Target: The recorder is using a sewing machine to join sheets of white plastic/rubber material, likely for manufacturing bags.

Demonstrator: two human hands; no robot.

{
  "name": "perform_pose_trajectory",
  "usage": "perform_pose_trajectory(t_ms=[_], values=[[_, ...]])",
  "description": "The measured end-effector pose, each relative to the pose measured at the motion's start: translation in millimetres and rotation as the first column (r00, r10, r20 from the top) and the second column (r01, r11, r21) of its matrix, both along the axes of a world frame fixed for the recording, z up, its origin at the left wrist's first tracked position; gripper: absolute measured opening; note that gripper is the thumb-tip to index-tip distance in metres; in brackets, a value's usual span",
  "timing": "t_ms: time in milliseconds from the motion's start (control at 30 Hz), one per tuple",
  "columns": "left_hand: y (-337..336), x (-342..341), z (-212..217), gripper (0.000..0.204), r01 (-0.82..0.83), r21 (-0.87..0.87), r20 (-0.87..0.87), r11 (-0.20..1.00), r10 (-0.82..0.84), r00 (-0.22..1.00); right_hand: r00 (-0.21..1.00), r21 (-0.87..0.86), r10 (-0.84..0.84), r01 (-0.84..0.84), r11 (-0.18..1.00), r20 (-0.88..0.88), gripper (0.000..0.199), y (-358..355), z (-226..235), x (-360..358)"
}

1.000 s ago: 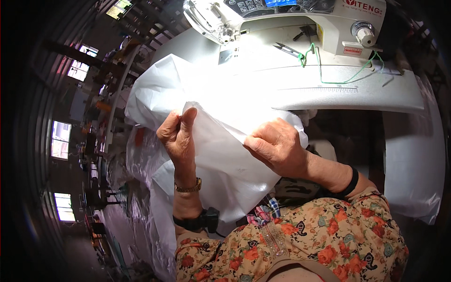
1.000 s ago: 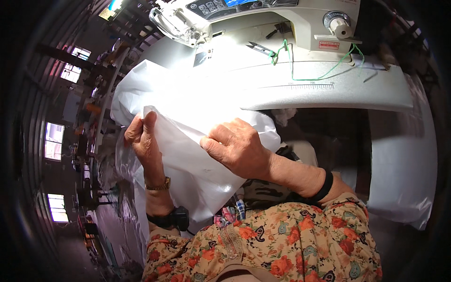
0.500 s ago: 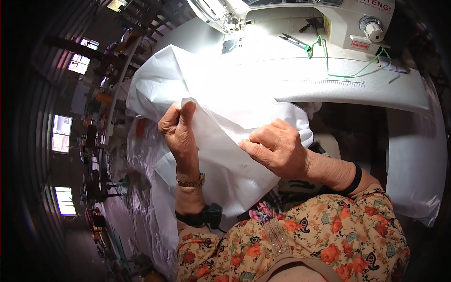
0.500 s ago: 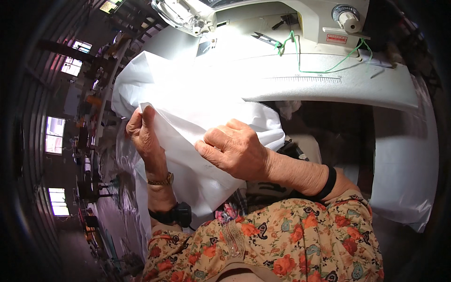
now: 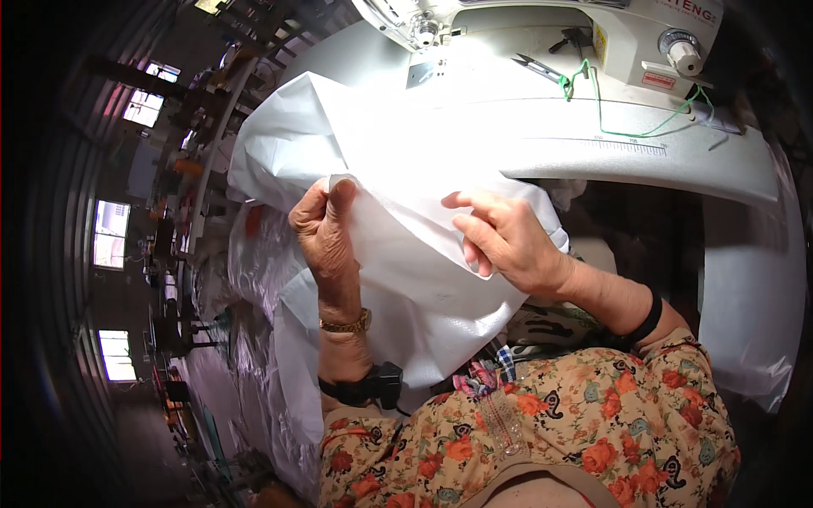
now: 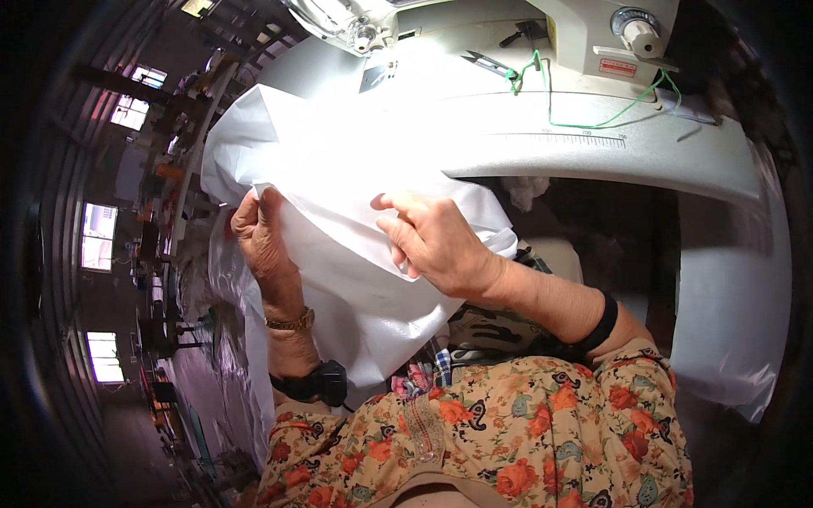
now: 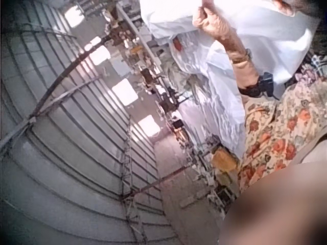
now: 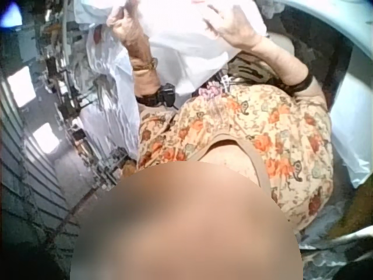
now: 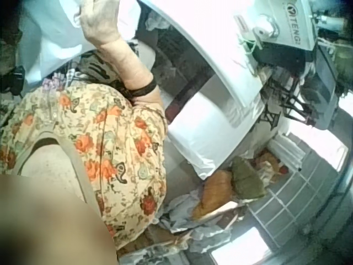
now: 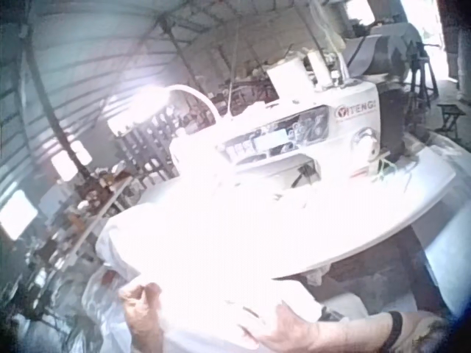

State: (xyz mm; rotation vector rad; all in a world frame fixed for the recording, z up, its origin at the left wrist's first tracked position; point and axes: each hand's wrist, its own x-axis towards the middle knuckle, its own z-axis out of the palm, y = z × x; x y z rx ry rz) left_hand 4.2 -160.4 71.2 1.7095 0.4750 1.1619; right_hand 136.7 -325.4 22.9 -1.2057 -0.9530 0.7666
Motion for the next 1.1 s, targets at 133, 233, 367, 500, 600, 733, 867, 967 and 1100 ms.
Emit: perform_pose_trajectory(t_ms=[133,233,367,500,600,733,867,967,1100], values=[[3.8,-10.8,15.9,0.04,0.108,0.085,-0.123,0.99,-0.098,0.988,0.932,-0.266,0.352,-0.363,0.893,-0.089,0.034,8.2,15.6,18.1],[4.9,-5.8,23.9,0.041,0.127,0.194,-0.105,0.973,-0.108,0.989,0.871,-0.303,0.487,-0.449,0.841,0.062,0.03,16.3,22.8,26.7],[11.0,-3.8,42.7,0.044,0.157,0.32,-0.21,0.934,-0.091,0.973,0.825,0.156,0.183,-0.309,0.938,0.535,0.029,20.2,13.4,22.6],[14.6,-6.4,45.3,0.045,0.123,0.378,-0.2,0.918,-0.049,0.978,0.86,-0.173,0.495,-0.472,0.865,0.129,0.032,14.8,37.1,14.1],[4.9,3.5,54.0,0.043,0.227,0.414,-0.273,0.882,-0.117,0.955,0.841,0.163,0.502,-0.476,0.864,-0.202,0.037,18.5,18.9,3.0],[-4.6,8.0,58.2,0.04,0.296,0.383,-0.292,0.875,-0.189,0.938,0.788,0.005,0.603,-0.607,0.795,-0.129,0.031,16.8,46.6,7.0],[-8.2,11.8,64.3,0.037,0.338,0.481,-0.367,0.809,-0.164,0.915,0.786,0.058,0.592,-0.592,0.804,-0.175,0.022,22.4,45.5,1.3],[-6.7,13.4,63.7,0.039,0.274,0.465,-0.336,0.842,-0.118,0.934,0.87,0.107,0.452,-0.44,0.892,-0.195,0.019,23.1,26.5,-0.3],[3.6,4.5,60.1,0.042,0.218,0.433,-0.295,0.875,-0.091,0.951,0.962,0.269,0.272,-0.26,0.927,-0.005,0.018,11.8,30.1,2.7]])
